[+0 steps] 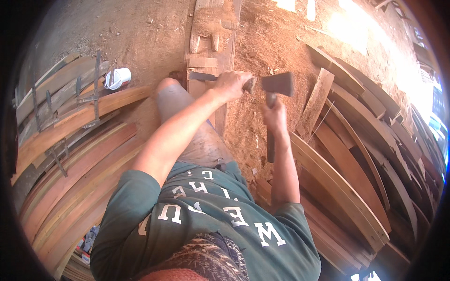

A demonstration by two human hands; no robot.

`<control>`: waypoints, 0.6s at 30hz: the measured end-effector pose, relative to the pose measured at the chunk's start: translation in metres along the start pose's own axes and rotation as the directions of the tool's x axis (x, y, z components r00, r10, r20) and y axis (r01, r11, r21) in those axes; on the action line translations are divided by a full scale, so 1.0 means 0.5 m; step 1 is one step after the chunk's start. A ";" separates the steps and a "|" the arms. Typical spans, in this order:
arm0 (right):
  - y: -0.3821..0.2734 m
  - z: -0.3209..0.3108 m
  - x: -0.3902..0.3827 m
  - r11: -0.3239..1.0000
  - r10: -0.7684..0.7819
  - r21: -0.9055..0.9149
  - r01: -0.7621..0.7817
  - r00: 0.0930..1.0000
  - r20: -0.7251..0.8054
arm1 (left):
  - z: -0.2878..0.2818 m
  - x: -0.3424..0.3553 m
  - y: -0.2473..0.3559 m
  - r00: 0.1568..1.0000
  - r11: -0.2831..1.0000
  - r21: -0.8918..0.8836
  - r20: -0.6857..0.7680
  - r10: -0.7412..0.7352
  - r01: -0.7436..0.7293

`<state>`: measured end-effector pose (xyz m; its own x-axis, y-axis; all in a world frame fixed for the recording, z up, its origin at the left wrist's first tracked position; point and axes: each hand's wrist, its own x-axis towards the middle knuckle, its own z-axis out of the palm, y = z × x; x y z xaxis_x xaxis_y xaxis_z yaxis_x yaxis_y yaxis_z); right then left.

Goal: The person selects a wooden plank from a stack and uses a chisel and a small axe to carve a rectangular notch into the wood. They repeatedly strike the chisel with the axe to remove wood chips and shape the notch.

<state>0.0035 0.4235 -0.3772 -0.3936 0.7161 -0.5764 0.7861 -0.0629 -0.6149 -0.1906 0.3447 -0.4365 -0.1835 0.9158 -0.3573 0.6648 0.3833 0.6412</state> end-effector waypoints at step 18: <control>-0.007 0.057 -0.042 0.985 0.087 0.136 -0.103 0.989 0.122 | -0.031 -0.018 -0.003 0.999 0.995 0.090 0.023 0.045 -0.047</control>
<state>-0.0045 0.3887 -0.3786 -0.3789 0.6180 -0.6888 0.7506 -0.2301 -0.6194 -0.2011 0.3378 -0.4239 -0.1366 0.9291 -0.3436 0.7349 0.3277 0.5938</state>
